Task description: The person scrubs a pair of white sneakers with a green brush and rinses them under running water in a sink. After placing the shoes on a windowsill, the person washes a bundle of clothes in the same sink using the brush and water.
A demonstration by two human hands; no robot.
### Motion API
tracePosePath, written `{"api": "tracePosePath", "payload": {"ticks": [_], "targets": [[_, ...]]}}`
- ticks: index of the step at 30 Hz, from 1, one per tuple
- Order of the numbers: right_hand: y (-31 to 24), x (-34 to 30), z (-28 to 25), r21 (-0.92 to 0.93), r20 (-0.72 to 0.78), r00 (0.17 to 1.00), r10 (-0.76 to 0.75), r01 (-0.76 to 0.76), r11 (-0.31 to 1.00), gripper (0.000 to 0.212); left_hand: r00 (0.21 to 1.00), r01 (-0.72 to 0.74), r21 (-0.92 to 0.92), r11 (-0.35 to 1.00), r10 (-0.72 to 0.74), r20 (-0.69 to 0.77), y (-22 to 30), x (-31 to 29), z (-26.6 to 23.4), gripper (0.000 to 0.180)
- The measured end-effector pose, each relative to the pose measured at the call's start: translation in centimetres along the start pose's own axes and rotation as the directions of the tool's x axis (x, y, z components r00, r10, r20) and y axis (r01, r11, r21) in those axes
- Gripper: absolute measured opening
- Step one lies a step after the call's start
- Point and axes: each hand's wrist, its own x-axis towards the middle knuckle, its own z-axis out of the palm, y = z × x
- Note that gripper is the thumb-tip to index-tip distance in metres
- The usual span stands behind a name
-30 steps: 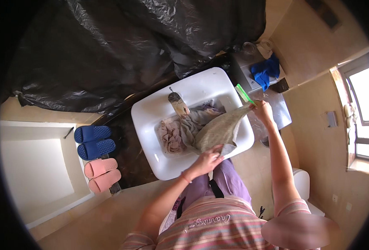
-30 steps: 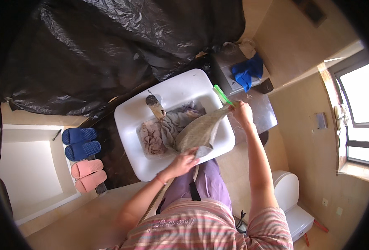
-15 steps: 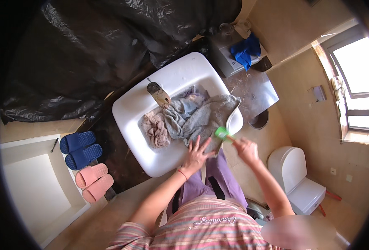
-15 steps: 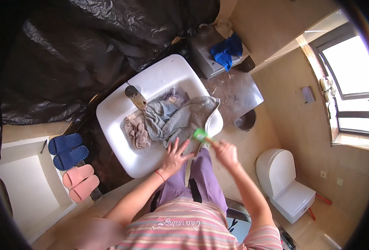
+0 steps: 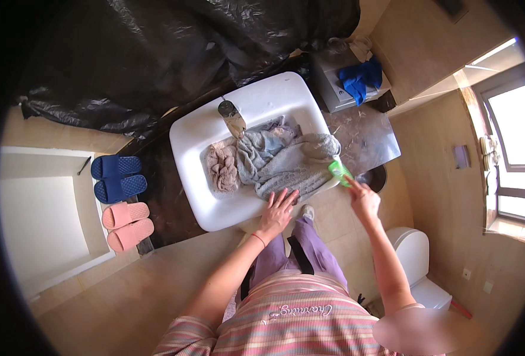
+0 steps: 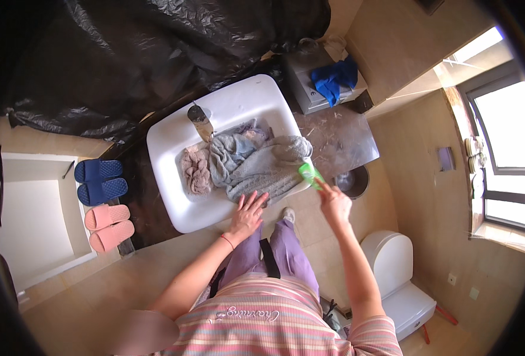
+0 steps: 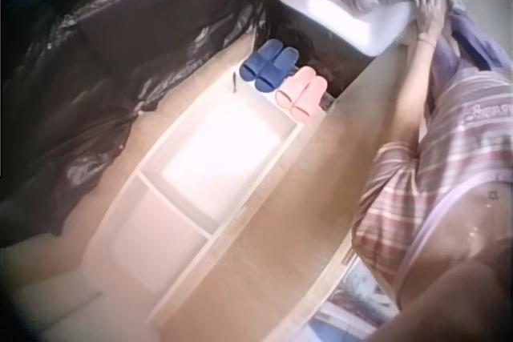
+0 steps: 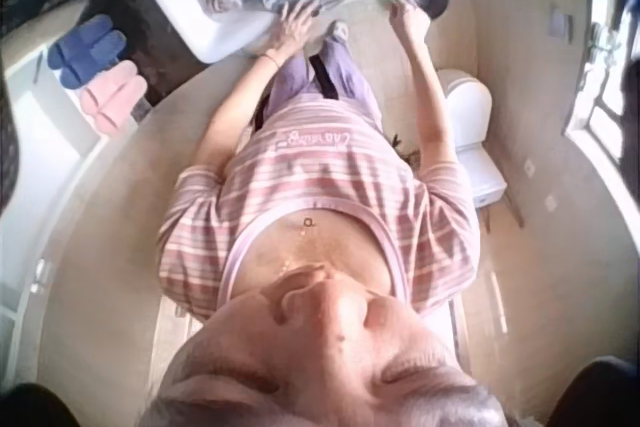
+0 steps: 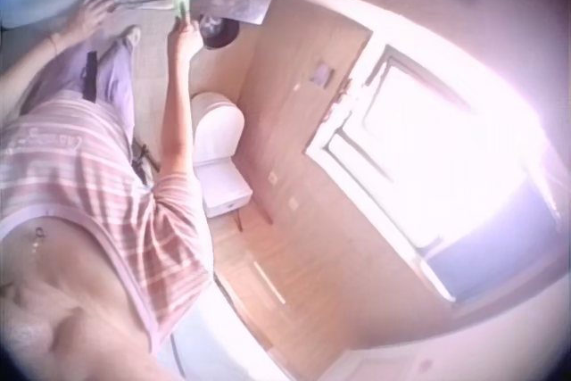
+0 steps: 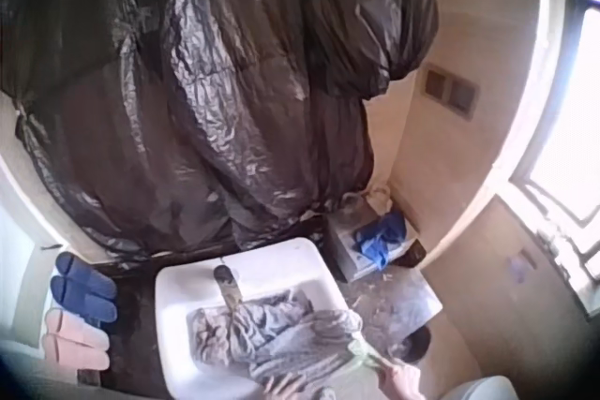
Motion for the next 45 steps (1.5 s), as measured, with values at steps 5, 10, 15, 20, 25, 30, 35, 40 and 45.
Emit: {"api": "tracePosePath", "payload": {"ticks": [5,10,15,20,25,30,35,40,45], "targets": [[3.4,1.3,-3.0,0.13,-0.028,0.995,0.098,-0.094,0.987,0.038,0.971,0.23,-0.186,0.955,-0.238,-0.026,1.4,2.6,0.5,0.057],[-0.9,3.2,-1.3,0.15,0.052,0.988,-0.145,0.136,0.979,0.035,0.989,0.123,-0.011,0.992,-0.124,-0.087,1.3,4.5,1.0,0.066],[-0.9,5.1,0.6,0.103,-0.014,0.987,-0.157,0.158,0.982,0.034,0.976,0.119,-0.023,0.993,-0.121,-0.179,-2.4,1.4,0.2,0.062],[-6.0,-0.5,4.5,-0.229,0.201,0.908,-0.368,0.409,0.883,0.045,0.984,0.116,-0.105,0.988,-0.129,-0.125,-0.4,-1.0,0.7,0.057],[-0.9,1.8,3.5,-0.243,0.102,0.965,-0.242,0.26,0.934,0.035,0.97,0.183,-0.093,0.979,-0.195,-0.145,-0.5,-3.8,1.2,0.053],[-3.5,1.8,-0.5,-0.326,0.112,0.942,-0.316,0.335,0.884,0.039,0.982,0.157,-0.005,0.988,-0.156,-0.108,-0.5,-4.4,1.0,0.055],[-5.4,-0.5,3.3,-0.232,0.27,0.889,-0.369,0.433,0.871,0.043,0.989,0.134,0.061,0.989,-0.13,-0.065,-1.1,-5.4,0.7,0.058],[-1.2,3.7,0.0,-0.159,0.121,0.967,-0.222,0.24,0.958,0.037,0.942,0.193,-0.336,0.922,-0.27,-0.201,-0.4,-4.6,-0.8,0.051],[-8.4,-0.8,2.6,-0.114,0.265,0.887,-0.377,0.417,0.902,0.042,0.913,0.353,-0.161,0.922,-0.376,-0.156,-0.6,-4.7,-0.6,0.045]]}}
